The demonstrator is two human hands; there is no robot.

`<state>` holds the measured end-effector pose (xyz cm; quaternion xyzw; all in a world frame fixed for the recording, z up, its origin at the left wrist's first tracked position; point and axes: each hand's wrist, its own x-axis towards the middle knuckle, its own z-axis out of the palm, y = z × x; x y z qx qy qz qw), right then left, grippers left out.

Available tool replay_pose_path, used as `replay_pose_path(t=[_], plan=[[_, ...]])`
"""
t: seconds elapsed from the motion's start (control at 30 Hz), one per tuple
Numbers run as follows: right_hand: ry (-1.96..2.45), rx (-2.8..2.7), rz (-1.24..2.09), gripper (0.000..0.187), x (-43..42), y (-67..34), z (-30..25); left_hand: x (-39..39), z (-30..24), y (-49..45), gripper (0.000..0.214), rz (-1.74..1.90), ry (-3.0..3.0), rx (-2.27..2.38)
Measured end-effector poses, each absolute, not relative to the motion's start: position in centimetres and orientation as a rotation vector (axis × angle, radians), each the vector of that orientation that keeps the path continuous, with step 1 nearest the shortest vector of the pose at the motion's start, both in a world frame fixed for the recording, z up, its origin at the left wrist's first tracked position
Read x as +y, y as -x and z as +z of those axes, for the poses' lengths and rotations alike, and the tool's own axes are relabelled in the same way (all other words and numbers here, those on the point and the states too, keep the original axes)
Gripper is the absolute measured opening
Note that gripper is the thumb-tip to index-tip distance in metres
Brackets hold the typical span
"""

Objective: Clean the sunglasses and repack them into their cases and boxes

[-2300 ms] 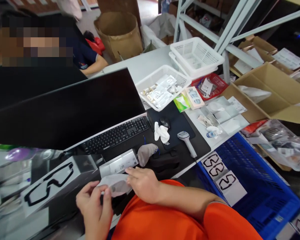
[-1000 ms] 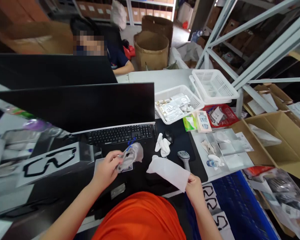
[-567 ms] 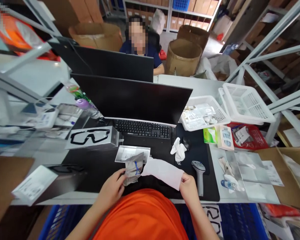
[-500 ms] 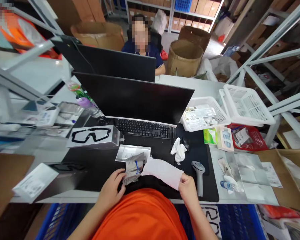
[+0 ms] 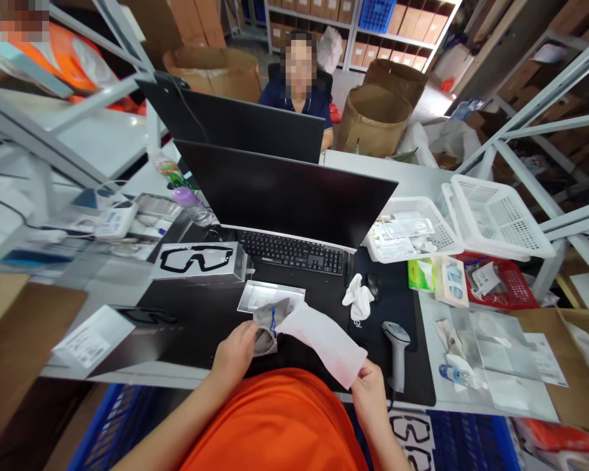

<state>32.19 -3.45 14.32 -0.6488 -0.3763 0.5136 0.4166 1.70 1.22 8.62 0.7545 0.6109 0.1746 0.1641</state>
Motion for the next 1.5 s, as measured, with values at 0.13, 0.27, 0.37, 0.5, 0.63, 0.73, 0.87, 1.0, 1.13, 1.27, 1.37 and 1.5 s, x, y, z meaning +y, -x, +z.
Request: replay_pose_path(t=[0.13, 0.27, 0.37, 0.5, 0.63, 0.73, 0.87, 1.0, 1.13, 1.27, 1.37, 1.5], plan=[[1.554, -0.899, 1.273, 0.031, -3.1, -32.4, 14.0, 1.6, 10.4, -2.2, 0.040, 0.460, -2.156, 1.640], [1.503, -0.829, 1.253, 0.032, -2.8, -32.1, 14.4, 2.1, 11.7, -2.4, 0.044, 0.477, -2.153, 1.557], [1.452, -0.826, 1.286, 0.038, -3.2, -32.0, 15.2, 2.7, 11.9, -2.6, 0.050, 0.525, -2.138, 1.517], [1.449, -0.924, 1.407, 0.032, -4.1, -32.1, 16.0, 3.7, 11.8, -3.1, 0.057, 0.589, -2.111, 1.477], [1.447, -0.977, 1.448, 0.020, -4.4, -31.2, 15.7, 4.0, 11.7, -3.9, 0.069, 0.633, -2.091, 1.421], [1.503, -1.068, 1.279, 0.016, -4.2, -30.1, 15.6, 4.0, 11.7, -4.6, 0.070, 0.677, -2.081, 1.372], [1.420, -1.477, 1.015, 0.024, -4.0, -29.0, 16.3, 4.0, 11.7, -5.4, 0.070, 0.731, -2.073, 1.304], [1.336, -1.728, 0.823, 0.036, -3.3, -28.2, 16.6, 3.8, 11.6, -6.2, 0.073, 0.780, -2.072, 1.234], [1.545, -1.547, 0.835, 0.030, -1.3, -26.8, 15.7, 3.5, 11.5, -7.2, 0.080, 0.828, -2.056, 1.229], [1.646, -1.397, 0.906, 0.026, 0.2, -25.4, 14.9, 3.4, 11.8, -8.1, 0.094, 0.803, -2.039, 1.239], [1.572, -1.493, 0.836, 0.028, 0.0, -25.1, 14.6, 3.3, 12.4, -7.9, 0.095, 0.760, -2.042, 1.231], [1.424, -1.707, 0.586, 0.040, -0.7, -26.3, 14.1, 2.8, 13.3, -6.6, 0.069, 0.836, -2.027, 1.347]])
